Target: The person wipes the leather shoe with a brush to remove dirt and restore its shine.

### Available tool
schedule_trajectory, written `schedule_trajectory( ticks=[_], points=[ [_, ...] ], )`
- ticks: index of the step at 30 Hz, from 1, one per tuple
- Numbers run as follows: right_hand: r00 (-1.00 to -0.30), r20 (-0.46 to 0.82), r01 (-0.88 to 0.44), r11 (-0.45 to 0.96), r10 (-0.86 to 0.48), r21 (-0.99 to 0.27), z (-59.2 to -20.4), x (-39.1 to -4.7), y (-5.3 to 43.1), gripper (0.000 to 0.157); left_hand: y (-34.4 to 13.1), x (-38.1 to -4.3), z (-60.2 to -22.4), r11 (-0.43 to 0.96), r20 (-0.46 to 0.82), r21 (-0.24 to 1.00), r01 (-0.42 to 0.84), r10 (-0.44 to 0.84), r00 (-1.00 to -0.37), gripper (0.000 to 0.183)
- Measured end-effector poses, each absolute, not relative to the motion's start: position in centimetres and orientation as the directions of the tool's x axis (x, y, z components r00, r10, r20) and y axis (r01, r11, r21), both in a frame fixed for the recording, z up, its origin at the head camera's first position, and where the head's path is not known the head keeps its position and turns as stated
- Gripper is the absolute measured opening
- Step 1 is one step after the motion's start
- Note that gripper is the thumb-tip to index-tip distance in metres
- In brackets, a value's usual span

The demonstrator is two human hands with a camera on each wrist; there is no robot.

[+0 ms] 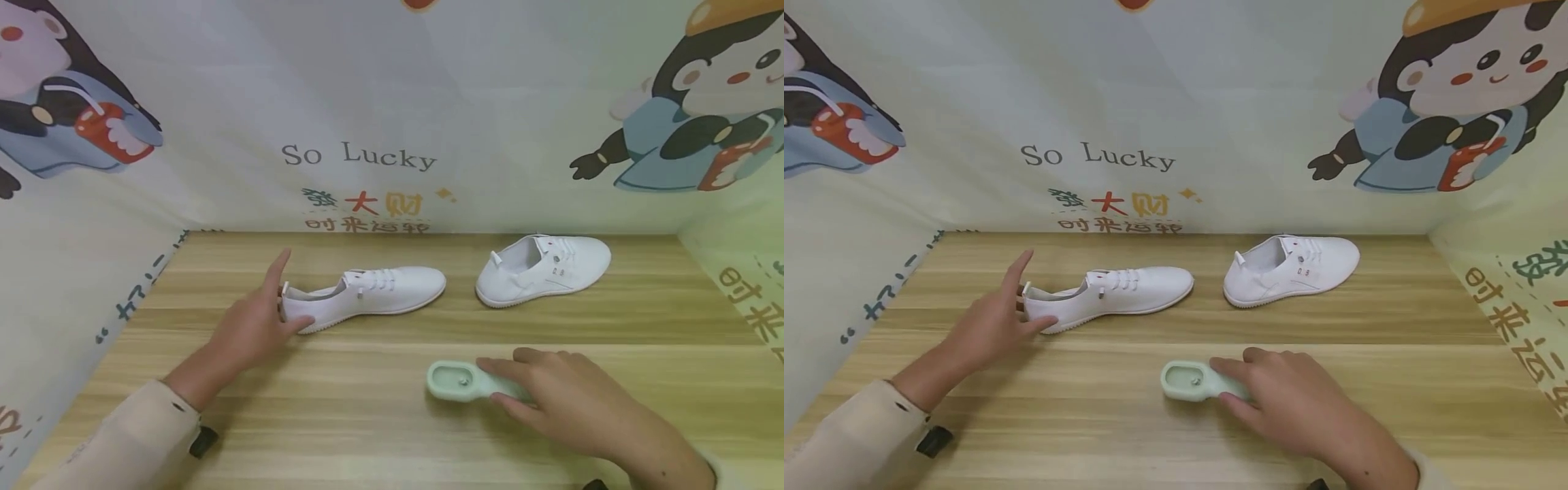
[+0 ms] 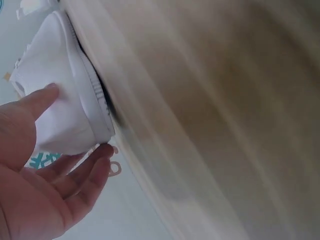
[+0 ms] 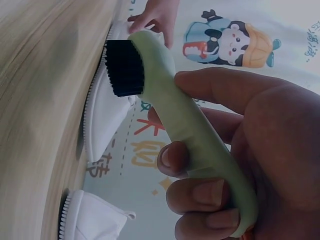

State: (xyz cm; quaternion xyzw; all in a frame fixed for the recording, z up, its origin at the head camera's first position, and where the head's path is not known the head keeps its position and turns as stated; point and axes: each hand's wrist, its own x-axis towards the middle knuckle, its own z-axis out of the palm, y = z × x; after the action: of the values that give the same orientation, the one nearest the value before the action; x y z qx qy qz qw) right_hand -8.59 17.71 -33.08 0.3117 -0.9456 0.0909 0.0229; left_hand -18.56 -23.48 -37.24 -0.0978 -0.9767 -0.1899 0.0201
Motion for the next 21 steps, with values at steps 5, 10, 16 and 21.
schedule_trajectory(
  ticks=[5, 10, 16, 21],
  points=[
    [-0.804, 0.085, -0.593, 0.787, -0.588, -0.171, -33.1, -8.7, 17.7, 0.037, -24.0, -19.2, -37.6, 0.883, -0.011, 0.431, 0.185, 0.211, -0.977, 0.064],
    [-0.801, 0.076, -0.596, 0.782, -0.594, -0.182, -33.2, -8.7, 17.6, 0.038, -24.2, -19.5, -38.1, 0.852, -0.061, 0.478, 0.214, 0.276, -0.959, 0.068],
    [-0.807, 0.06, -0.586, 0.786, -0.587, -0.195, -33.6, -8.8, 17.5, 0.038, -23.6, -19.7, -38.0, 0.862, -0.095, 0.437, 0.256, 0.327, -0.94, 0.077],
    [-0.807, 0.071, -0.588, 0.785, -0.587, -0.195, -33.8, -8.8, 17.6, 0.037, -23.2, -19.5, -38.2, 0.879, -0.095, 0.399, 0.261, 0.322, -0.942, 0.07]
  ],
)
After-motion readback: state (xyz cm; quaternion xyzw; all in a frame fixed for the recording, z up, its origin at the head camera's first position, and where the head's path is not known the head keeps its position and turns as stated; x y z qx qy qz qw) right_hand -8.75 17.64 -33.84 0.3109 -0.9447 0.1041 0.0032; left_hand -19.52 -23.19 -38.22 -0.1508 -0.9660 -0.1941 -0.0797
